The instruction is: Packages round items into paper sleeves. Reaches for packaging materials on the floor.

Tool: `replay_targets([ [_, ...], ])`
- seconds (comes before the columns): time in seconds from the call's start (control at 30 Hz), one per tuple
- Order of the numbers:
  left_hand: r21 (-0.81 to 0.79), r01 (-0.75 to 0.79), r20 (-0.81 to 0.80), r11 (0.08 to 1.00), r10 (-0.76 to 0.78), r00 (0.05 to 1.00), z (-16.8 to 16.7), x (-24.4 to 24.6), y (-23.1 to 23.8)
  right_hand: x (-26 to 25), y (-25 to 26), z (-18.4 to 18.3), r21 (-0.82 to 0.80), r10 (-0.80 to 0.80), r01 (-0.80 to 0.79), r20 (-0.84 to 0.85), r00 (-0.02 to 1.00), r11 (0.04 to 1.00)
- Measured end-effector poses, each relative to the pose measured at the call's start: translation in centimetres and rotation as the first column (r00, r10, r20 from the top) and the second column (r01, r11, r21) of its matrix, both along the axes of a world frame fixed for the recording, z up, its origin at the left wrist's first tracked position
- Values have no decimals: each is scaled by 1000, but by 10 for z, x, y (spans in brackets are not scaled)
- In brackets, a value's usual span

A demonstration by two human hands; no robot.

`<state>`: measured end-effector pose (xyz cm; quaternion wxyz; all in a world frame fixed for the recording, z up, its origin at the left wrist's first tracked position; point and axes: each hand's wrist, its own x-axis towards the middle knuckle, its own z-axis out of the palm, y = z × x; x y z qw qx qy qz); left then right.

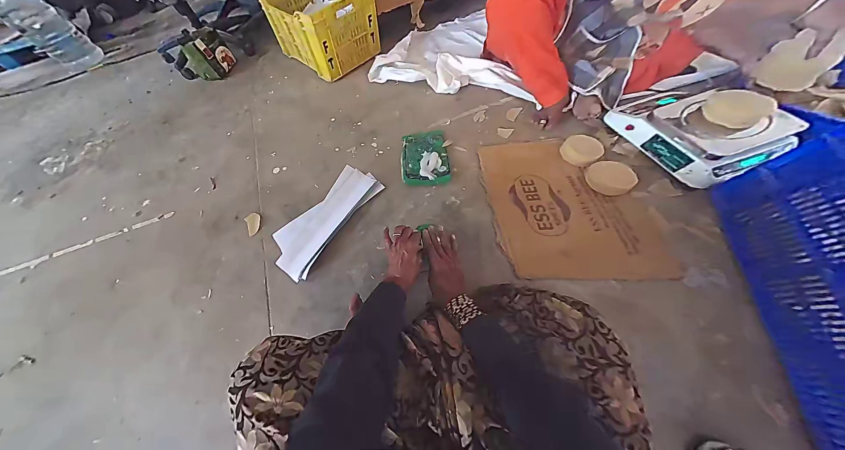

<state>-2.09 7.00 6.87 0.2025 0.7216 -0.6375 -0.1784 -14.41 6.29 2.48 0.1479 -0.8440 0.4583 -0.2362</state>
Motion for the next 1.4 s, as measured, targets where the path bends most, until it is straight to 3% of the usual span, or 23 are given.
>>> replay_targets([
  [0.1,-117,-121,-137,986,104,985,-12,-1,4,6,3,6,-6,-14,14,-120,993,1000],
  [0.2,-80,-210,-235,975,186,954,-18,3,6,10,9,8,-11,28,-32,-226,974,999],
  [0.27,-89,-224,-258,970,195,946,-20,5,6,10,11,25,140,152,-123,-222,963,983],
  [0.33,-134,-195,-276,972,152,949,-21,12,4,7,6,43,255,229,-226,18,973,940],
  [0.4,-110,-94,-307,989,56,950,-19,22,3,0,-11,50,274,147,-228,285,947,934],
  [0.43,-121,-24,-307,992,-14,951,-19,27,0,-4,-26,50,298,95,-195,318,943,934],
  [0.47,-142,55,-301,988,-96,949,-20,32,-4,-9,-41,51,381,52,-165,291,955,910],
  [0.57,-170,171,-269,970,-213,939,-20,35,-12,-16,-74,51,737,-44,-120,199,979,666],
  [0.6,-153,129,-261,980,-166,951,-16,31,-10,-18,-77,48,783,-67,-142,229,971,605],
  [0.67,-22,-82,-312,996,71,947,-6,19,0,-26,-72,45,830,-144,-190,307,941,525],
  [0.7,46,-234,-414,971,232,880,-6,10,8,-30,-64,42,843,-209,-205,345,915,497],
  [0.73,121,-382,-563,916,381,734,-7,1,15,-33,-56,41,854,-278,-218,379,882,473],
  [0.77,209,-508,-708,836,487,511,-9,-10,20,-35,-49,38,860,-349,-234,412,842,452],
  [0.8,313,-564,-796,764,535,284,-7,-20,26,-37,-42,34,861,-403,-254,443,801,441],
  [0.83,387,-564,-830,730,542,132,-3,-27,31,-39,-36,33,855,-444,-275,473,761,439],
  [0.87,413,-535,-848,737,526,70,-1,-32,36,-40,-32,31,845,-469,-294,501,727,447],
  [0.97,351,-476,-868,806,471,159,-5,-36,43,-42,-24,28,820,-494,-303,543,679,485],
  [1.13,274,-556,-846,785,471,248,-18,-41,42,-40,-12,24,762,-465,-175,542,700,624],
  [1.23,235,-575,-832,784,467,298,-22,-46,43,-37,-16,16,765,-450,-85,460,765,638],
  [1.4,201,-597,-801,777,481,356,-23,-43,46,-37,-16,4,702,-380,-100,494,782,705],
])
